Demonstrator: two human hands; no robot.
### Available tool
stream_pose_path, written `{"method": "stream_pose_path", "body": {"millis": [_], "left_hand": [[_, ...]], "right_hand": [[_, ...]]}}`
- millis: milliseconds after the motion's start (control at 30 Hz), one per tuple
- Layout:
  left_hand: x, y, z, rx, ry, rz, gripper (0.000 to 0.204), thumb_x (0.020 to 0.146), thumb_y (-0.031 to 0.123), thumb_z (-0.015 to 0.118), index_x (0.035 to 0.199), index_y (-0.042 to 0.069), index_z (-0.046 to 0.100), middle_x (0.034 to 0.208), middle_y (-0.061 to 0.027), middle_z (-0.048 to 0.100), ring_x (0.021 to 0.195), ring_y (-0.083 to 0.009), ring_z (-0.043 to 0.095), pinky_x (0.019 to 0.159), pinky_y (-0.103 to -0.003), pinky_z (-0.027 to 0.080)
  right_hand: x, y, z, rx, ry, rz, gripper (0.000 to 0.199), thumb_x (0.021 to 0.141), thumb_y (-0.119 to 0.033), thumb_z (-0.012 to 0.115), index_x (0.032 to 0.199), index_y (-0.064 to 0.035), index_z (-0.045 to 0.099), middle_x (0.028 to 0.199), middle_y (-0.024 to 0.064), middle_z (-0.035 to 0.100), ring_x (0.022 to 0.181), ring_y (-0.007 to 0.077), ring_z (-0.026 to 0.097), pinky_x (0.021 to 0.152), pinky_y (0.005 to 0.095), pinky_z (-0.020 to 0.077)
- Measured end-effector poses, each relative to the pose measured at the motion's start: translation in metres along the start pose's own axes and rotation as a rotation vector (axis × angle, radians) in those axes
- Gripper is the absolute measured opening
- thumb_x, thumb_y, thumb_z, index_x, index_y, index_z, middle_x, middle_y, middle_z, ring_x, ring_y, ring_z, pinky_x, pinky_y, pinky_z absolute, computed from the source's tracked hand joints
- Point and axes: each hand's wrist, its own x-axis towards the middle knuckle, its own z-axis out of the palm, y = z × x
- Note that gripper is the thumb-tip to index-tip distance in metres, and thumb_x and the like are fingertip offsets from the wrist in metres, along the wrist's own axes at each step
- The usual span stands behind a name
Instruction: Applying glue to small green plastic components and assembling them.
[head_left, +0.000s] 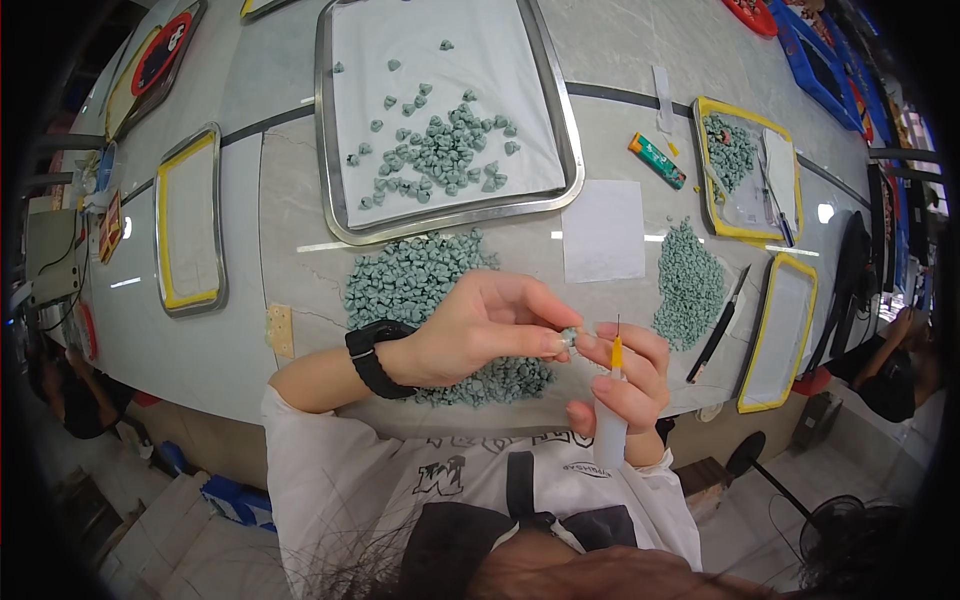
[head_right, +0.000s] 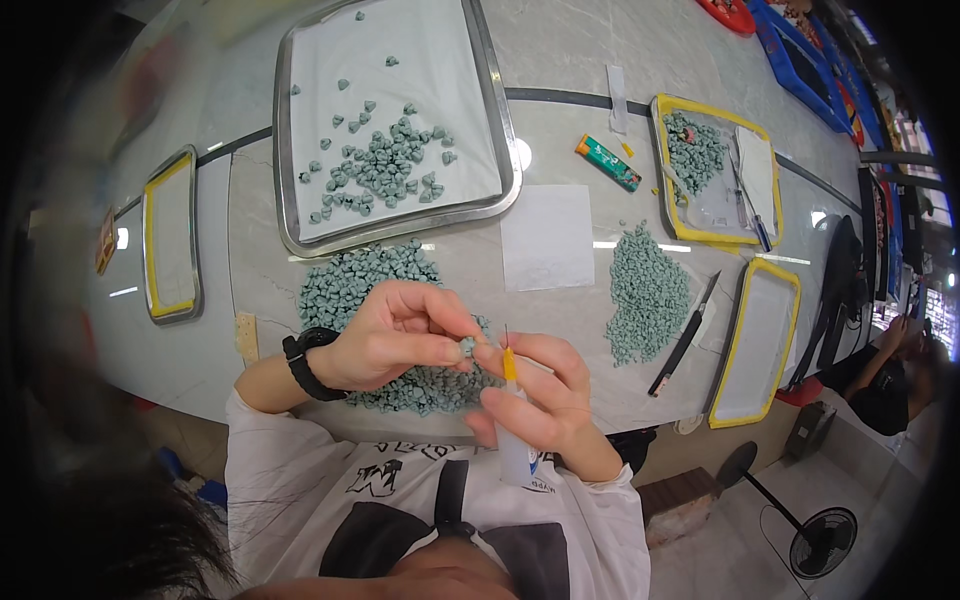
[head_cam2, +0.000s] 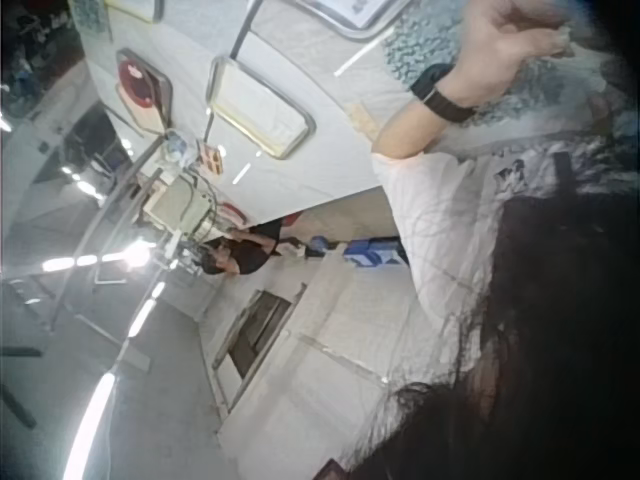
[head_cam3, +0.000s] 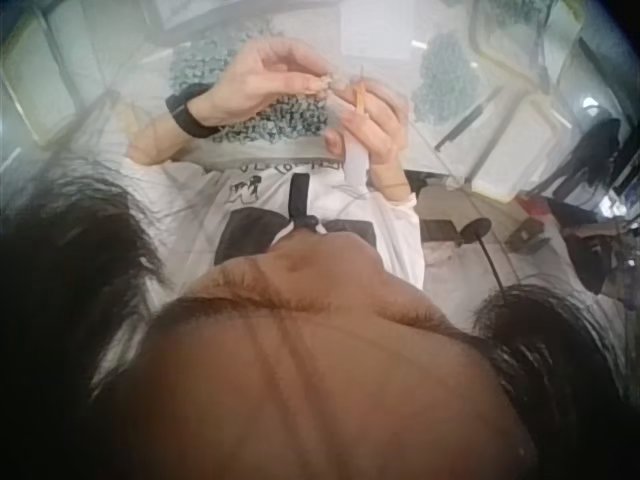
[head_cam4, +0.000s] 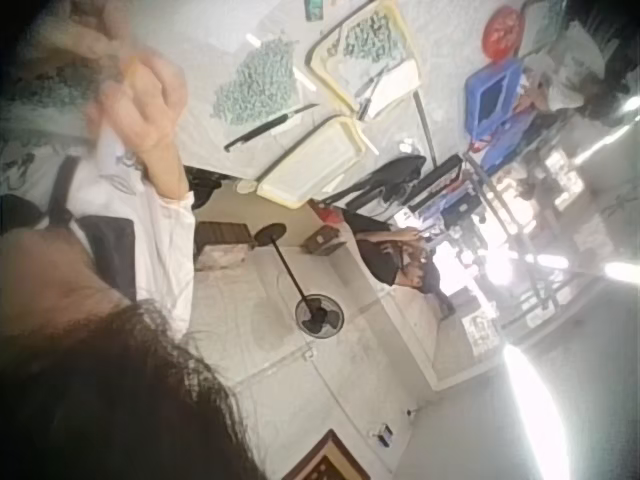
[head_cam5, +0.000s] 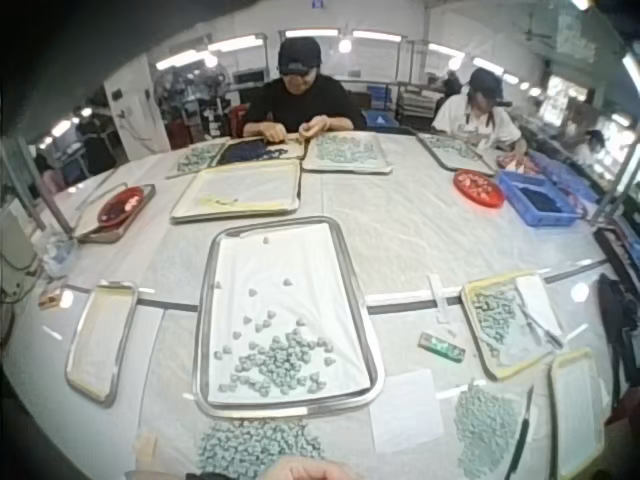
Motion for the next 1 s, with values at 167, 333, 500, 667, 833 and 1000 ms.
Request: {"method": "stream_pose_path", "body": {"millis": [167,333,500,667,833,1000], "left_hand": [[0.0000,0.0006,0.0005,0.004,0.002,0.001,0.019,0.082,-0.010,0.058,0.099,-0.004,0.061,0.100,-0.0141,0.063,0.089,-0.0199,0.064,0.080,-0.031,0.054],[0.0001,0.0003,0.0010,0.000,-0.002,0.006,0.019,0.081,-0.011,0.057,0.099,-0.004,0.061,0.100,-0.0142,0.063,0.088,-0.0197,0.064,0.080,-0.030,0.054],[-0.0001,0.0008,0.0017,-0.005,0.008,-0.002,0.019,0.082,-0.011,0.057,0.099,-0.004,0.061,0.099,-0.0139,0.063,0.087,-0.0196,0.064,0.080,-0.030,0.053],[-0.0001,0.0012,0.0019,-0.006,0.008,-0.004,0.019,0.082,-0.011,0.057,0.099,-0.004,0.061,0.099,-0.0140,0.063,0.087,-0.0195,0.064,0.080,-0.030,0.053],[0.0002,0.0015,0.0024,-0.016,0.007,-0.014,0.019,0.082,-0.011,0.057,0.099,-0.004,0.061,0.099,-0.0142,0.063,0.087,-0.0194,0.064,0.079,-0.030,0.054],[-0.0001,0.0011,0.0017,-0.011,0.007,-0.009,0.019,0.082,-0.010,0.057,0.099,-0.004,0.061,0.099,-0.0138,0.063,0.087,-0.0194,0.064,0.079,-0.030,0.054]], "right_hand": [[-0.0011,0.0002,-0.0010,-0.008,-0.017,0.007,0.036,0.072,-0.019,0.075,0.098,-0.0089,0.052,0.108,0.0146,0.063,0.089,0.0321,0.059,0.068,0.0364,0.0532],[0.0018,-0.0032,-0.0032,0.023,-0.028,0.045,0.036,0.070,-0.018,0.077,0.096,-0.0084,0.053,0.107,0.0147,0.064,0.091,0.0320,0.059,0.070,0.0363,0.0529],[-0.0001,-0.0012,-0.0018,0.018,-0.018,0.037,0.036,0.069,-0.018,0.077,0.094,-0.0078,0.054,0.107,0.0153,0.064,0.091,0.0319,0.059,0.070,0.0365,0.0529],[0.0002,-0.0012,-0.0013,0.021,-0.016,0.028,0.035,0.070,-0.019,0.077,0.094,-0.0077,0.053,0.108,0.0155,0.063,0.091,0.0317,0.059,0.070,0.0367,0.0531],[0.0003,-0.0016,-0.0021,0.018,-0.017,0.030,0.036,0.071,-0.019,0.076,0.095,-0.0081,0.053,0.108,0.0152,0.063,0.091,0.0316,0.058,0.070,0.0366,0.0532],[0.0002,-0.0011,-0.0017,0.028,-0.021,0.036,0.035,0.071,-0.018,0.076,0.095,-0.0085,0.052,0.108,0.0147,0.063,0.092,0.0311,0.058,0.070,0.0363,0.0533]]}}
